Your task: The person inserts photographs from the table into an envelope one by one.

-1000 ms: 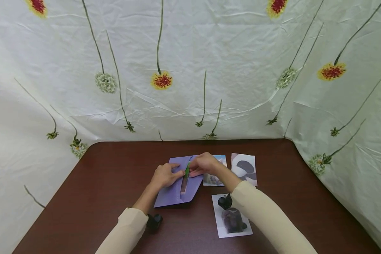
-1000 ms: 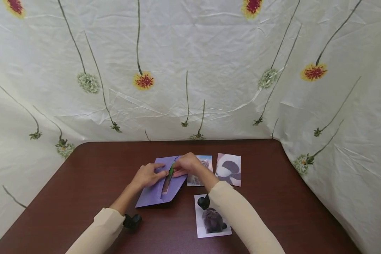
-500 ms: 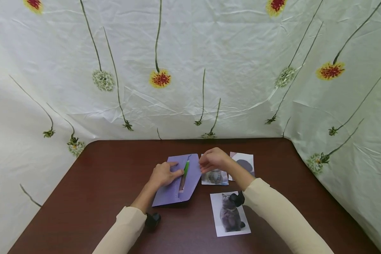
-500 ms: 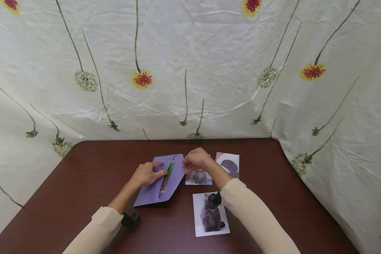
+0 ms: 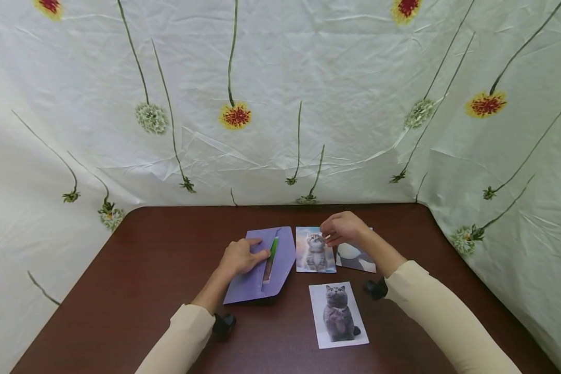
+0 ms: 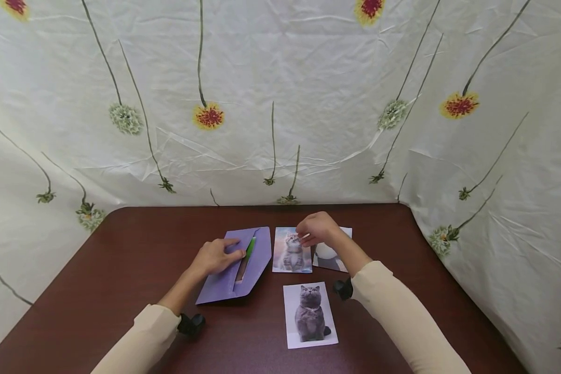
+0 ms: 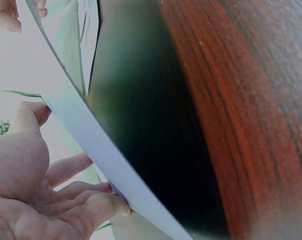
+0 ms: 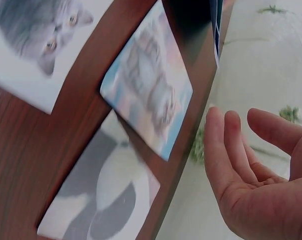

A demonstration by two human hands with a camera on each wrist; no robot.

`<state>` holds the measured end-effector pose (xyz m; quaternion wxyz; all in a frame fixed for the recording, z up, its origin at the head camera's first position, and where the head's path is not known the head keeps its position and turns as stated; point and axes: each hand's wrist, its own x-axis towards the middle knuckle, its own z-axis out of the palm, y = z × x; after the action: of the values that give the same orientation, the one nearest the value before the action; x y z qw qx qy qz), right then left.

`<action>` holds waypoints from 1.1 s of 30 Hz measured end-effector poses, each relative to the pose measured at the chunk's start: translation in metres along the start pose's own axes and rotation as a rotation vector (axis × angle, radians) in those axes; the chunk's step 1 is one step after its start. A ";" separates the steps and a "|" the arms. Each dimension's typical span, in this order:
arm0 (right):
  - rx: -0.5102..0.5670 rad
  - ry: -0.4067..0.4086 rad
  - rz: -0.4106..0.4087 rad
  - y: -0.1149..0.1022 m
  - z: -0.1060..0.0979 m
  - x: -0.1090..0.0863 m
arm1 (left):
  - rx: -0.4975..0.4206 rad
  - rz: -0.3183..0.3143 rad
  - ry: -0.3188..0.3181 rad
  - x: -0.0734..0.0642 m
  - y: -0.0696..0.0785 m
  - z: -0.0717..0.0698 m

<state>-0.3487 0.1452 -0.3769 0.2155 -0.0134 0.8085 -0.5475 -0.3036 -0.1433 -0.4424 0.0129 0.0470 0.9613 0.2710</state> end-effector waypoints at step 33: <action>0.073 0.256 0.090 0.057 -0.088 -0.011 | -0.006 -0.012 0.002 -0.002 0.002 0.001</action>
<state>-0.3586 0.2481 -0.3969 0.1351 0.1006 0.8086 -0.5638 -0.3011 -0.1416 -0.4423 0.0138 0.0410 0.9607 0.2740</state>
